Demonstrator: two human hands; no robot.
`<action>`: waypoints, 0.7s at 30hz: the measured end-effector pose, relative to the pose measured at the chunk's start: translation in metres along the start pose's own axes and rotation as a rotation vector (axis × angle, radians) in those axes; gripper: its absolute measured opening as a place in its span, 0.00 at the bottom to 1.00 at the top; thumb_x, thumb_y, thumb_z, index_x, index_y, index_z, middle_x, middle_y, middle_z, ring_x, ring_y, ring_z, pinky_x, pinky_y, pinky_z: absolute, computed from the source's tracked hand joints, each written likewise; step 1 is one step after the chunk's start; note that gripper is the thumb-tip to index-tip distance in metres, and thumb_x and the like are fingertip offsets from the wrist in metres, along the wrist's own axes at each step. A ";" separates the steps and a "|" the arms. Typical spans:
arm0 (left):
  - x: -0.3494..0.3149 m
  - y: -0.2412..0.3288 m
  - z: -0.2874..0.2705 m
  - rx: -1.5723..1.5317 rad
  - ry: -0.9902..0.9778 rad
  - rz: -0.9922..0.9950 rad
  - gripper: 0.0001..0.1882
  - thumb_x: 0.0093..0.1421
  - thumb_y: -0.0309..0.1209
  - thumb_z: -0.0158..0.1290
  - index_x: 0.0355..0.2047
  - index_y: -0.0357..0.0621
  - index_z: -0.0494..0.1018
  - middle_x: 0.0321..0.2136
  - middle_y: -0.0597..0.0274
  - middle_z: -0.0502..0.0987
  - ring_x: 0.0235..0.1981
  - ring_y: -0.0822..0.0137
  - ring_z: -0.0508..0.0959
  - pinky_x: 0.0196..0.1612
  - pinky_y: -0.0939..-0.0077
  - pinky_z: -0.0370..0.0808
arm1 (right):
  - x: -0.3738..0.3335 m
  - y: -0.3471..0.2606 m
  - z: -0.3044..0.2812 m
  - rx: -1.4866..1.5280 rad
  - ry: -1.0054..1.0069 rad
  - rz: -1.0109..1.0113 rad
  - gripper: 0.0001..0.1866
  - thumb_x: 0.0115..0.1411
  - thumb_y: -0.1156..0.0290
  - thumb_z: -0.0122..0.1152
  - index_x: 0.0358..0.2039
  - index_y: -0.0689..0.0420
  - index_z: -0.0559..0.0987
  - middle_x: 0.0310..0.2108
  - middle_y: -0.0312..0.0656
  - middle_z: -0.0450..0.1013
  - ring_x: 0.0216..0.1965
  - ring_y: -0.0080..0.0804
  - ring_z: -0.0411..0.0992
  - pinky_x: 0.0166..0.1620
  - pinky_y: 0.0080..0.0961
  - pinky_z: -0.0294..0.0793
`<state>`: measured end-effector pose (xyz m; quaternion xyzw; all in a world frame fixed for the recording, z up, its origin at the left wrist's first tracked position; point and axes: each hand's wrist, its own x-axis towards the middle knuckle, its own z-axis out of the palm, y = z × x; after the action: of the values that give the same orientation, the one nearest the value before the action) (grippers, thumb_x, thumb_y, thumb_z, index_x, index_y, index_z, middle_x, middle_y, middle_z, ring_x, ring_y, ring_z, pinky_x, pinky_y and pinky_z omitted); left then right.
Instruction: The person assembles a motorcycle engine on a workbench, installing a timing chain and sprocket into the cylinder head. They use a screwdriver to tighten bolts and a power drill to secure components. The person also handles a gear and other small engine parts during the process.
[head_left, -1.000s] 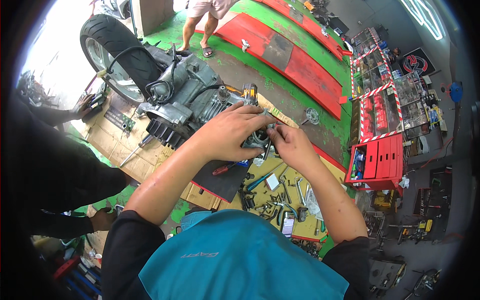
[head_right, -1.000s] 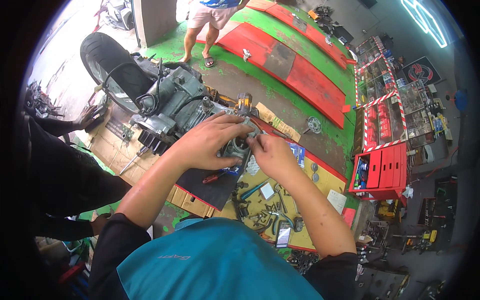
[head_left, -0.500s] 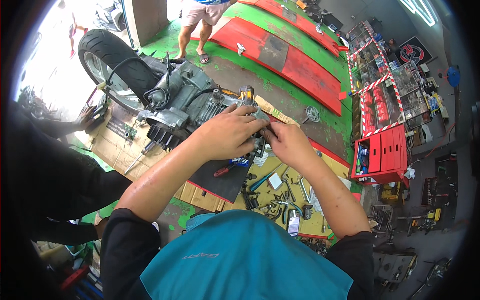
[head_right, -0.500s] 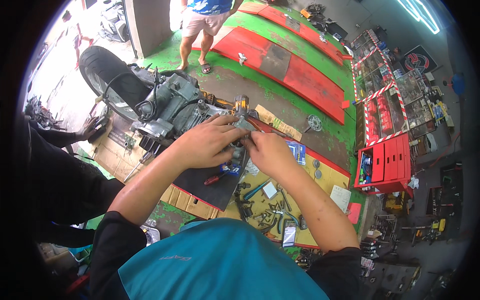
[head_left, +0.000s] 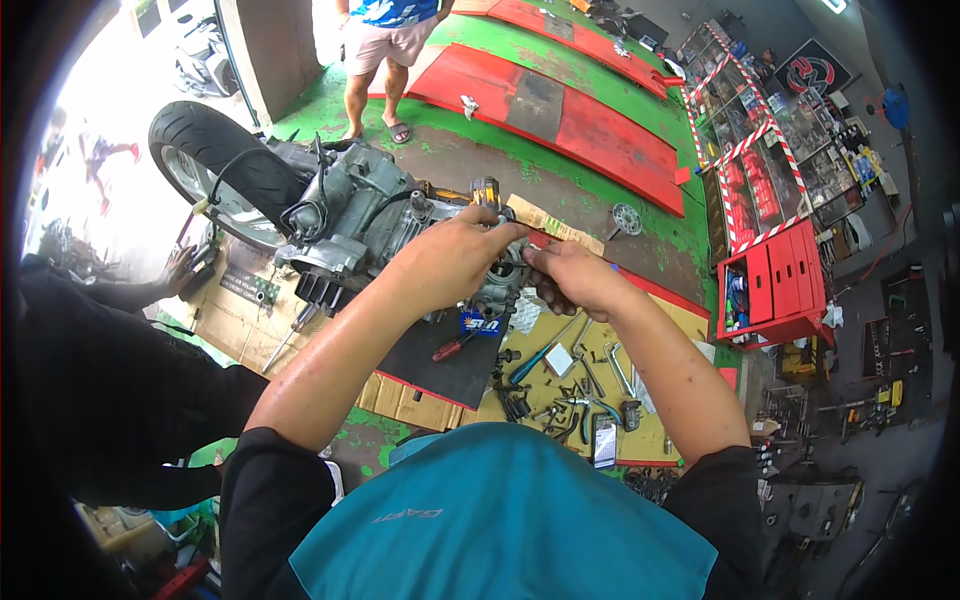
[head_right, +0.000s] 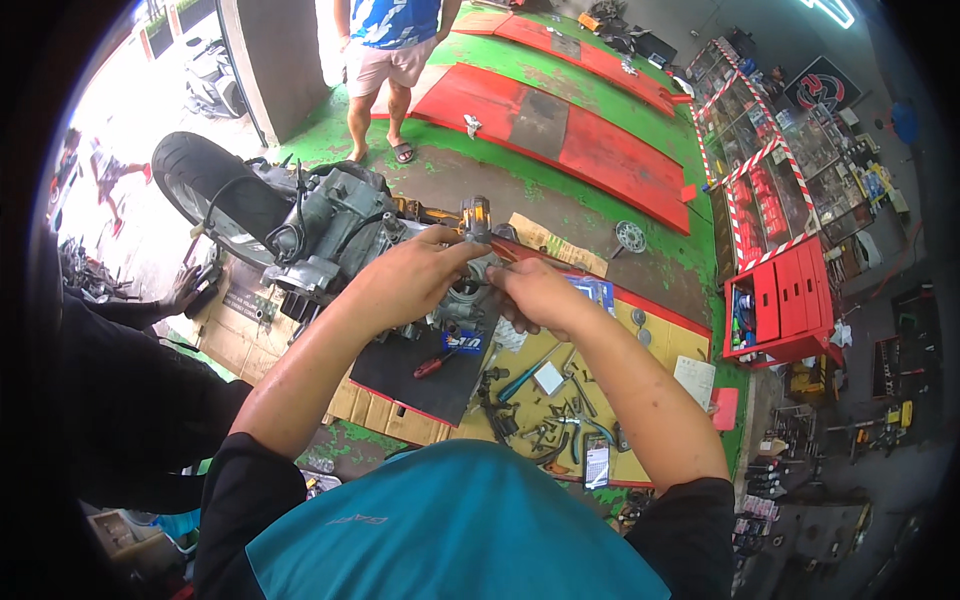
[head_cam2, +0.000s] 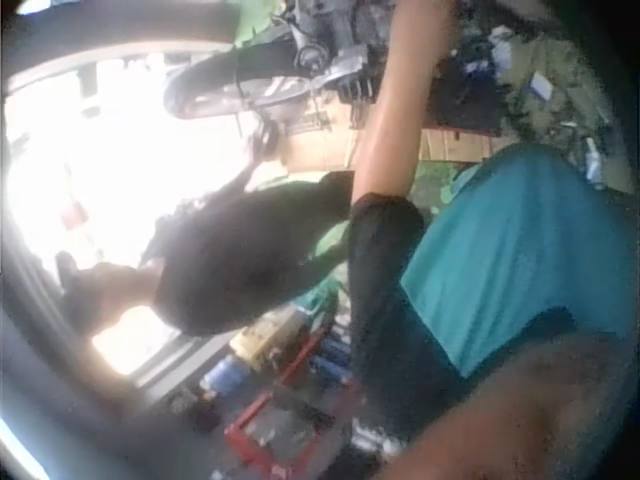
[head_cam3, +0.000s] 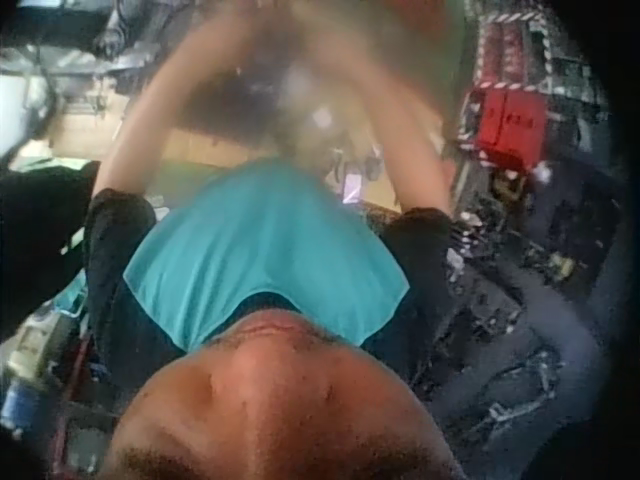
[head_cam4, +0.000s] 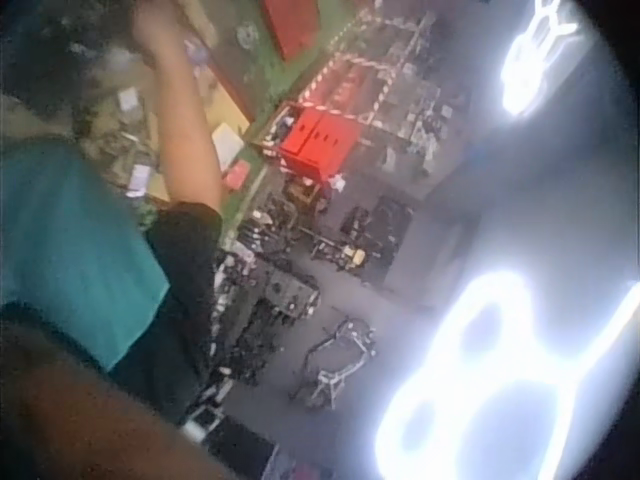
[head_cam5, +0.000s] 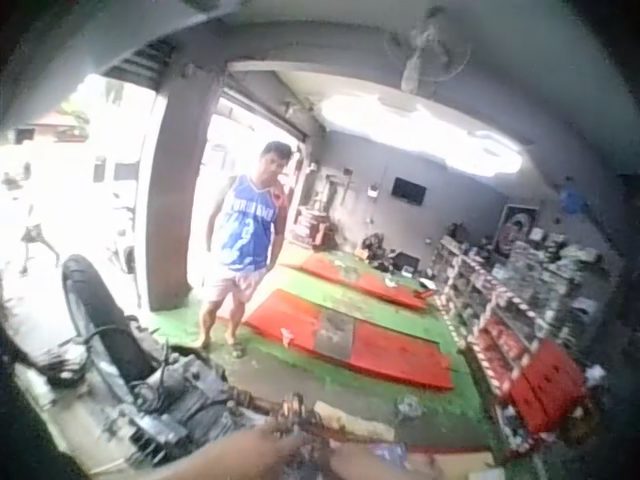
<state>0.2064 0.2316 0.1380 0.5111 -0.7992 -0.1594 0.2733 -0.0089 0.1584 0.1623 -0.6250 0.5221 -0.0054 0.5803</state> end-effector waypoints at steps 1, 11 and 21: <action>0.000 0.000 0.000 0.000 0.002 -0.001 0.26 0.64 0.25 0.53 0.64 0.47 0.70 0.53 0.45 0.78 0.59 0.47 0.74 0.58 0.55 0.76 | 0.000 0.000 0.004 0.017 0.011 -0.001 0.23 0.75 0.54 0.50 0.28 0.57 0.77 0.17 0.35 0.69 0.14 0.25 0.68 0.18 0.27 0.63; -0.015 -0.001 -0.013 -0.142 0.038 0.055 0.24 0.58 0.34 0.64 0.55 0.46 0.79 0.58 0.40 0.76 0.62 0.46 0.74 0.63 0.56 0.73 | 0.006 0.001 0.013 0.137 0.018 0.000 0.23 0.75 0.55 0.46 0.27 0.57 0.75 0.15 0.36 0.67 0.12 0.28 0.65 0.17 0.29 0.61; -0.026 -0.010 0.020 -0.200 0.202 0.100 0.18 0.54 0.39 0.69 0.45 0.53 0.85 0.44 0.62 0.85 0.60 0.53 0.77 0.69 0.27 0.55 | 0.010 0.011 0.020 -0.454 0.259 -0.252 0.29 0.75 0.49 0.46 0.32 0.62 0.81 0.24 0.55 0.77 0.31 0.54 0.79 0.39 0.46 0.75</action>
<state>0.2101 0.2508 0.1098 0.4542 -0.7722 -0.1720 0.4096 0.0010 0.1681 0.1420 -0.7928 0.4980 -0.0400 0.3490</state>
